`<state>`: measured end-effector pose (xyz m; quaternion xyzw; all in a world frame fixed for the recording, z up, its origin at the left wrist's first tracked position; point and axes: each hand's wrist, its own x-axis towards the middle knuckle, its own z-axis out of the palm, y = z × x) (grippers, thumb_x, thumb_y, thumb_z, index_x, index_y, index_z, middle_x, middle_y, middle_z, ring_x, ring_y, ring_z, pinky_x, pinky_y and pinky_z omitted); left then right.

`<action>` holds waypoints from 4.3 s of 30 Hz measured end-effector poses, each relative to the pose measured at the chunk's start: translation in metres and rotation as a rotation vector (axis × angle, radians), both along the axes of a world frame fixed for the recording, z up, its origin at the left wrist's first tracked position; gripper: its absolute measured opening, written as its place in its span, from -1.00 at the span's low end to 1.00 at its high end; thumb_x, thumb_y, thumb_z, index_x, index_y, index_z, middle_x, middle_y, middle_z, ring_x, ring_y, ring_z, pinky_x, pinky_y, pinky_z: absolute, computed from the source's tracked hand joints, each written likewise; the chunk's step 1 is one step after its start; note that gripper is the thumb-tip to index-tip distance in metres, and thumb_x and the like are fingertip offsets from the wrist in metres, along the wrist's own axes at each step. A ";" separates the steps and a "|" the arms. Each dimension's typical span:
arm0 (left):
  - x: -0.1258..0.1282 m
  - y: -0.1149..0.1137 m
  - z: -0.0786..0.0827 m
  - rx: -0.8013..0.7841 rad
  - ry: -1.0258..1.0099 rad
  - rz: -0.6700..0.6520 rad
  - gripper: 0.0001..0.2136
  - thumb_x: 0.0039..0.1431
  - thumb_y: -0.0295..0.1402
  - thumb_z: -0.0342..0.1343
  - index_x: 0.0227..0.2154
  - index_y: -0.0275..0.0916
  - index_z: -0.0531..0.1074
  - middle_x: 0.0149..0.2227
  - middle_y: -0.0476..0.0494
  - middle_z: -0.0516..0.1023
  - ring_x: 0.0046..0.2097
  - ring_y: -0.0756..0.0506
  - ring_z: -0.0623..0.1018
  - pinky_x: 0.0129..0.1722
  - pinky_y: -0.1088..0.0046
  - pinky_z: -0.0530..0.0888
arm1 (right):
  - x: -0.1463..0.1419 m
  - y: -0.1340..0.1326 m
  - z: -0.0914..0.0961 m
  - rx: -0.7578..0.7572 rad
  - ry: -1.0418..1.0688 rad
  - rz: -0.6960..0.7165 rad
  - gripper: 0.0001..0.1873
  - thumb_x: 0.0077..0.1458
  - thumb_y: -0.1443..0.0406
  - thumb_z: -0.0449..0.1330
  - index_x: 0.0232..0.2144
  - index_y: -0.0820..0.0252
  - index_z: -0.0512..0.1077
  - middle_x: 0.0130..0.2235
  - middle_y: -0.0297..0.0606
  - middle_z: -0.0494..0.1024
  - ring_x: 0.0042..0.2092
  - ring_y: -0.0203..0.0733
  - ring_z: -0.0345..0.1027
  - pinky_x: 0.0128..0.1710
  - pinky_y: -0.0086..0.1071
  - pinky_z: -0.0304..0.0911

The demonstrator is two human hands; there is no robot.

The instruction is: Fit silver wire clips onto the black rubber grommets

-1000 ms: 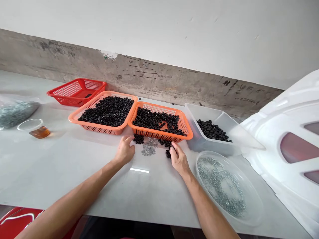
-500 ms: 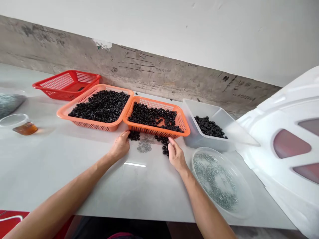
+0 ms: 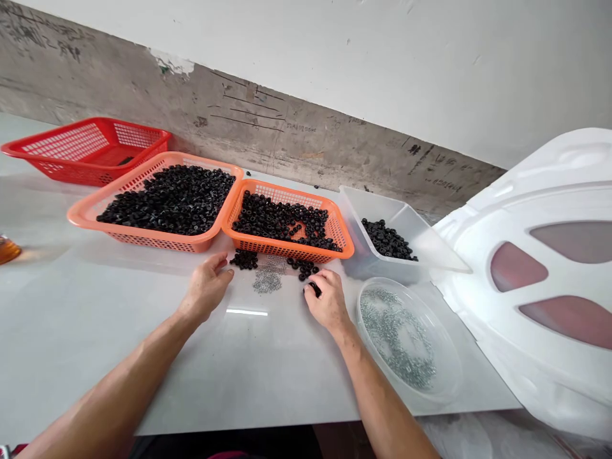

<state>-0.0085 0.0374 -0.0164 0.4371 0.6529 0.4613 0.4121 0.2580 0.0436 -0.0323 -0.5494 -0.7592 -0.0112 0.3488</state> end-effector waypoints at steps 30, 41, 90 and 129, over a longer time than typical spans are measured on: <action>0.034 -0.035 0.022 -0.192 -0.474 -0.459 -0.61 0.02 -0.27 0.11 -0.09 -0.36 0.40 -0.36 -0.18 0.54 -0.38 -0.07 0.49 -0.38 0.41 0.39 | -0.042 -0.019 0.024 0.037 -0.004 0.303 -0.80 0.07 0.45 -0.03 -0.22 0.18 0.22 -0.09 -0.08 0.21 0.10 0.04 0.02 0.06 0.11 0.05; 0.019 -0.022 0.022 -0.075 -0.601 -0.300 -0.81 -0.14 -0.38 0.23 -0.40 -0.33 0.48 -0.48 -0.10 0.53 -0.48 0.00 0.45 -0.52 0.51 0.30 | -0.056 -0.012 0.057 -0.155 -0.059 0.440 -0.76 0.11 0.42 0.02 -0.15 0.16 0.32 -0.15 -0.12 0.33 -0.06 -0.07 0.23 -0.07 -0.12 0.25; 0.035 -0.036 0.013 -0.067 -0.496 -0.461 -0.84 -0.09 -0.55 0.10 -0.38 -0.30 0.33 -0.47 0.02 0.40 -0.40 0.03 0.40 -0.42 0.51 0.31 | -0.072 -0.027 0.043 -0.577 0.556 0.527 -0.83 0.10 0.39 0.10 -0.31 0.13 0.49 -0.27 -0.24 0.43 -0.22 -0.24 0.32 -0.21 -0.35 0.27; 0.026 -0.037 0.021 -0.090 -0.365 -0.728 -0.87 -0.13 -0.52 0.05 -0.48 -0.28 0.46 -0.56 0.04 0.36 -0.51 0.03 0.31 -0.51 0.50 0.22 | -0.134 0.055 0.029 -0.386 -0.629 0.097 -0.71 -0.10 0.52 0.07 -0.24 0.40 0.36 -0.25 0.07 0.44 -0.16 0.02 0.31 -0.15 -0.26 0.19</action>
